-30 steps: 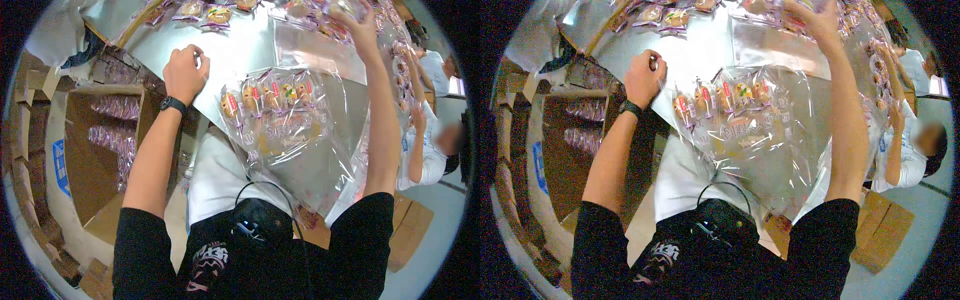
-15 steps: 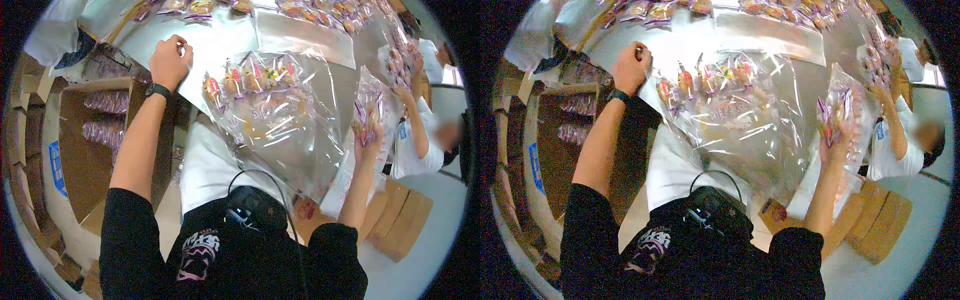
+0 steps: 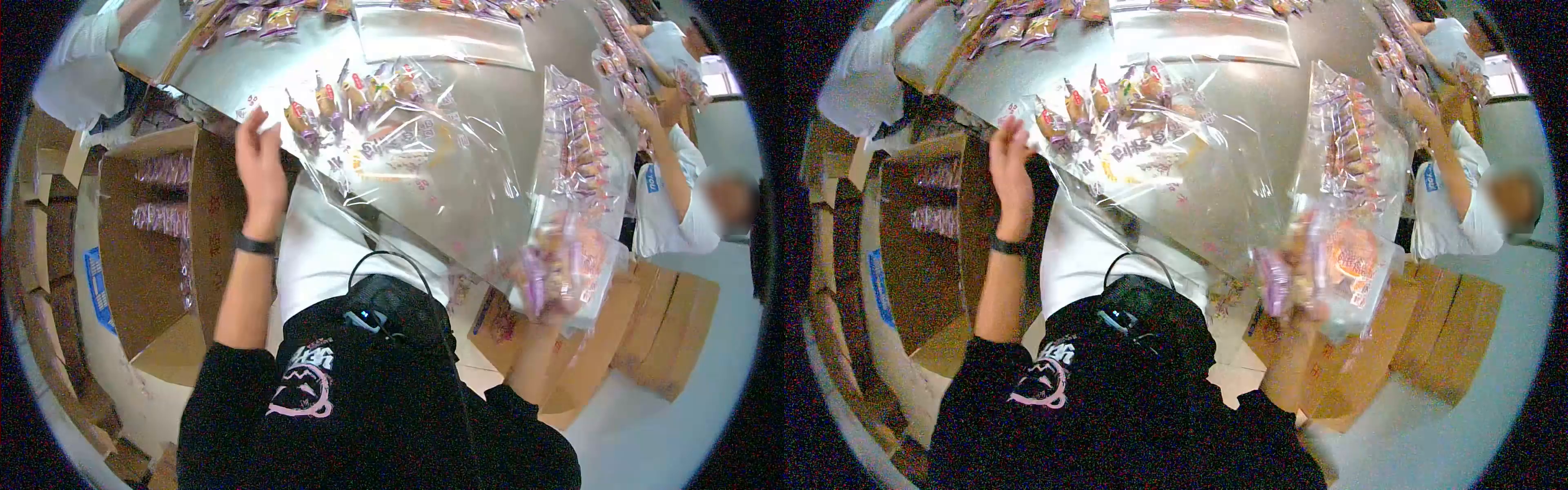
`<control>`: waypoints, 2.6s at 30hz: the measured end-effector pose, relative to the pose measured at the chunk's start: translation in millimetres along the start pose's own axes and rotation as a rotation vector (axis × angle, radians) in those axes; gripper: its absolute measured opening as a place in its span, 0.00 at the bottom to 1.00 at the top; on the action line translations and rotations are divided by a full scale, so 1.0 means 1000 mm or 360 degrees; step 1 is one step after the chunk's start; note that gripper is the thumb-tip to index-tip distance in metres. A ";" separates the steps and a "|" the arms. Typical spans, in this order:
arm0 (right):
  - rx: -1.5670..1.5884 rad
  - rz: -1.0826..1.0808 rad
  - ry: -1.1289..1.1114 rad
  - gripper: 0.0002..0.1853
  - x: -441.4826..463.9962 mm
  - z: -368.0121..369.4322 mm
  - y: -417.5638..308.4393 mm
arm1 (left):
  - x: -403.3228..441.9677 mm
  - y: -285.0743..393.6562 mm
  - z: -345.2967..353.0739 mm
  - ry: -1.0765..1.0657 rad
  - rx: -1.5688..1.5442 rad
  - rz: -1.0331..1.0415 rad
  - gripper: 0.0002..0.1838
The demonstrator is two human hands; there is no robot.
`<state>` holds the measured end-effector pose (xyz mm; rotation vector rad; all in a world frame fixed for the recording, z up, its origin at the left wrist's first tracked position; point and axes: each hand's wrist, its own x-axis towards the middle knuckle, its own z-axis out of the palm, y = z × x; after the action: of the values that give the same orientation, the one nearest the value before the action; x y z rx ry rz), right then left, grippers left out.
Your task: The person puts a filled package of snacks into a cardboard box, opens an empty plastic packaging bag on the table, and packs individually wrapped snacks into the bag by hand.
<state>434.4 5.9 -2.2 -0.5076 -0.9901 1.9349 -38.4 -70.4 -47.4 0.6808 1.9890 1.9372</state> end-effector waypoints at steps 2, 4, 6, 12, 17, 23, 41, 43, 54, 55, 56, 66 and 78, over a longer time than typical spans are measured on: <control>-0.0406 0.0472 0.0429 0.63 0.006 0.023 0.021 | -0.028 -0.003 0.017 -0.0168 -0.0123 0.0103 0.33; -0.0446 0.0599 0.0541 0.60 0.013 0.041 0.042 | -0.023 0.003 0.028 -0.0213 -0.0061 0.0053 0.36; -0.0084 0.0256 0.0035 0.55 0.004 0.068 0.054 | 0.008 -0.004 0.036 -0.0292 -0.0082 0.0148 0.36; 0.0303 0.0613 -0.0006 0.49 0.032 0.063 0.094 | 0.022 0.052 0.041 0.0004 0.0157 0.0369 0.24; -0.0188 0.0321 0.0273 0.46 0.064 0.101 0.131 | -0.151 0.104 0.024 -0.0202 0.0299 0.0978 0.09; -0.0667 0.0035 0.0074 0.53 0.122 0.119 0.145 | -0.220 0.099 0.027 -0.0602 0.0394 0.0989 0.15; -0.1975 -0.0513 0.0553 0.30 0.210 0.109 0.189 | -0.169 0.076 0.062 -0.0606 0.1191 0.0629 0.34; -0.2042 -0.0395 0.0487 0.26 0.220 0.106 0.185 | -0.171 0.071 0.058 -0.0646 0.1180 0.0570 0.34; -0.2282 -0.0276 0.0320 0.17 0.221 0.110 0.183 | -0.170 0.041 0.029 -0.0942 0.0940 0.0782 0.29; -0.2199 -0.0297 0.0347 0.18 0.218 0.114 0.181 | -0.170 0.040 0.026 -0.0920 0.0930 0.0803 0.28; -0.2116 -0.0320 0.0373 0.19 0.215 0.118 0.180 | -0.168 0.041 0.024 -0.0900 0.0929 0.0786 0.27; -0.2475 -0.0730 0.0540 0.28 0.192 0.104 0.180 | -0.159 0.039 0.029 -0.0745 0.0937 0.0851 0.28; -0.2356 -0.0572 0.0555 0.33 0.244 0.080 0.198 | -0.164 0.041 0.030 -0.0895 0.1078 0.0752 0.32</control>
<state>148.8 118.7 -104.8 -1.2759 -1.9720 0.4732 121.9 -129.0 -28.6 1.7626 2.1853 0.9973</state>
